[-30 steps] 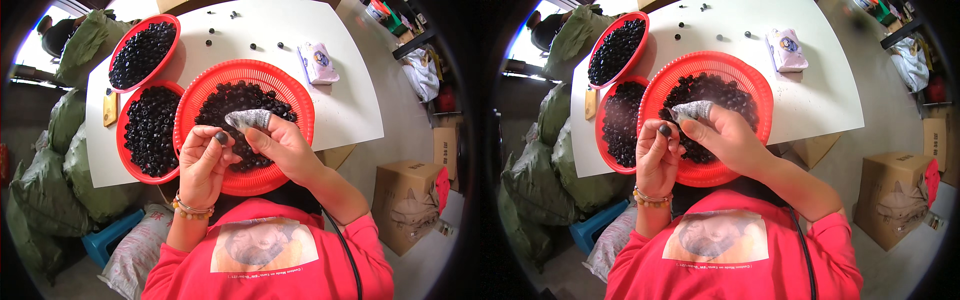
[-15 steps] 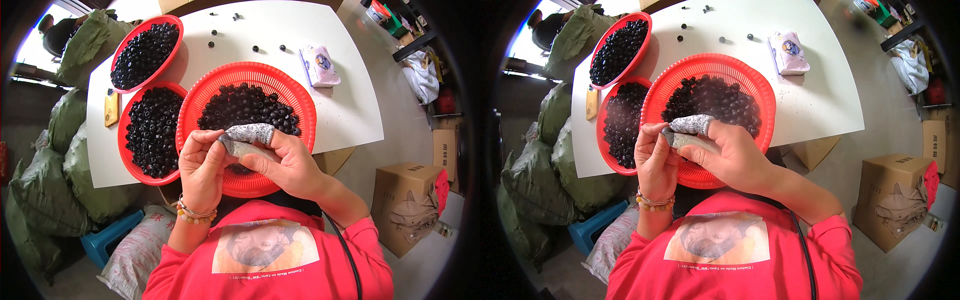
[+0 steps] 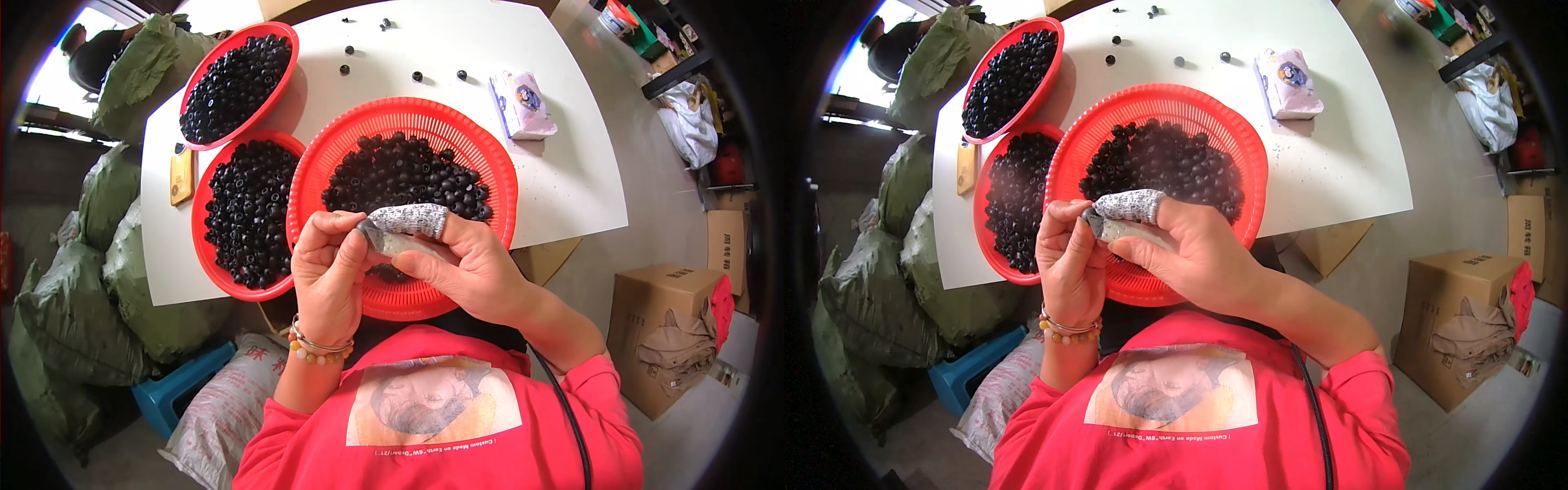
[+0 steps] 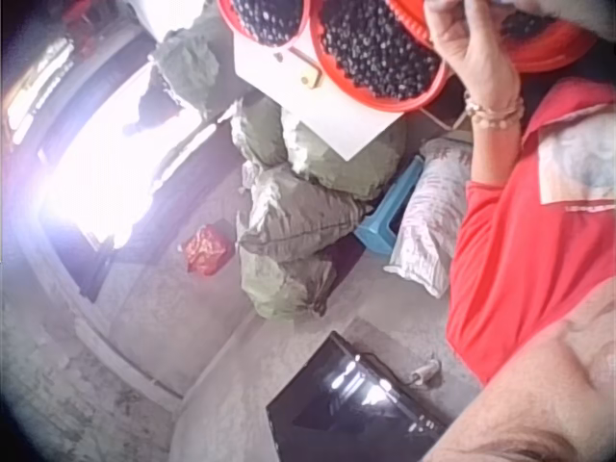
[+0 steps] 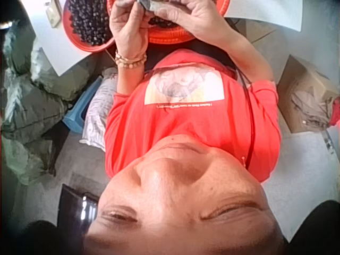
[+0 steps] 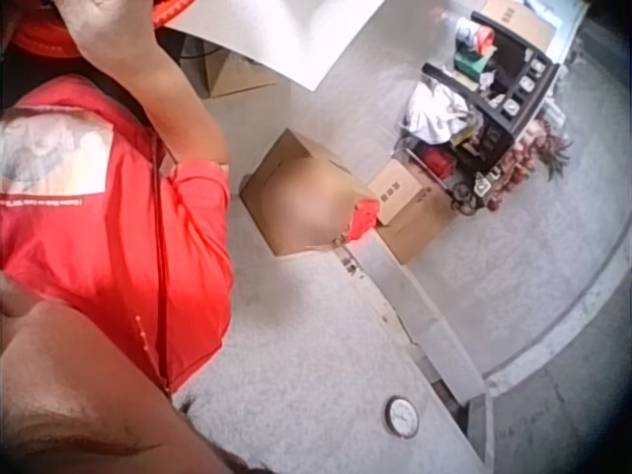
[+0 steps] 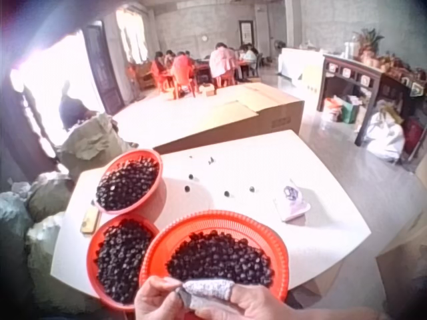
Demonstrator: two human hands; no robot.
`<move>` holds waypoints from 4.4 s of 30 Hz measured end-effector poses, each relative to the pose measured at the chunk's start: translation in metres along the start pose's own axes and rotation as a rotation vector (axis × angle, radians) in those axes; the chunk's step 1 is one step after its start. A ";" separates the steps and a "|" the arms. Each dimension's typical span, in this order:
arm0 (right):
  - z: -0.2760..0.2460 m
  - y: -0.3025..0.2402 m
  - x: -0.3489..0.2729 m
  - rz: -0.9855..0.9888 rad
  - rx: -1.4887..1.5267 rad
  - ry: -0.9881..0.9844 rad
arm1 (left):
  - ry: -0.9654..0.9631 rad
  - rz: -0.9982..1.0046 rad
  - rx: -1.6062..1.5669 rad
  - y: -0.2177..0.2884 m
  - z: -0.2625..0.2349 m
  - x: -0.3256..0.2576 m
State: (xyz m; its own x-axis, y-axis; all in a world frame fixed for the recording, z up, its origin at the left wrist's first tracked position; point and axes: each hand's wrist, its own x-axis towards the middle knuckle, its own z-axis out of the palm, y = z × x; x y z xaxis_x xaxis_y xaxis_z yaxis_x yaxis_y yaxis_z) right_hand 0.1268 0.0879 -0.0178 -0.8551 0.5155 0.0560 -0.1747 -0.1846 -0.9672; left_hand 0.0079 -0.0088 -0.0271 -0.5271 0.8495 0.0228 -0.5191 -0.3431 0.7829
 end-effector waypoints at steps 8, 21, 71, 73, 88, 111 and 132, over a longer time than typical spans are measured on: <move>0.002 0.001 0.000 -0.006 0.002 0.002 | -0.073 0.108 0.150 0.001 -0.003 0.001; -0.004 -0.020 -0.004 -0.001 -0.118 -0.101 | -0.072 -0.327 -0.392 0.006 -0.005 0.000; -0.016 -0.012 0.003 0.054 0.111 -0.175 | -0.054 -0.340 -0.200 0.003 -0.005 -0.001; -0.014 -0.011 0.004 0.065 0.169 -0.141 | -0.058 -0.323 -0.197 0.003 -0.004 0.000; 0.000 0.000 0.015 0.127 0.258 0.023 | -0.030 -0.049 0.176 -0.001 0.002 -0.002; 0.010 -0.001 0.012 0.103 0.047 -0.044 | 0.162 0.087 0.305 0.030 -0.031 -0.004; 0.022 0.003 0.013 -0.036 -0.110 -0.048 | 0.055 0.311 0.389 0.015 -0.030 -0.004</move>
State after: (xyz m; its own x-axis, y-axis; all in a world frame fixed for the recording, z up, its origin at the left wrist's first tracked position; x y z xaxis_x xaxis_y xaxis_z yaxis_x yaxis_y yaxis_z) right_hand 0.1039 0.0755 -0.0147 -0.8718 0.4794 0.1008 -0.1535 -0.0718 -0.9855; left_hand -0.0181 -0.0291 -0.0338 -0.6569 0.7049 0.2677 -0.0474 -0.3930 0.9183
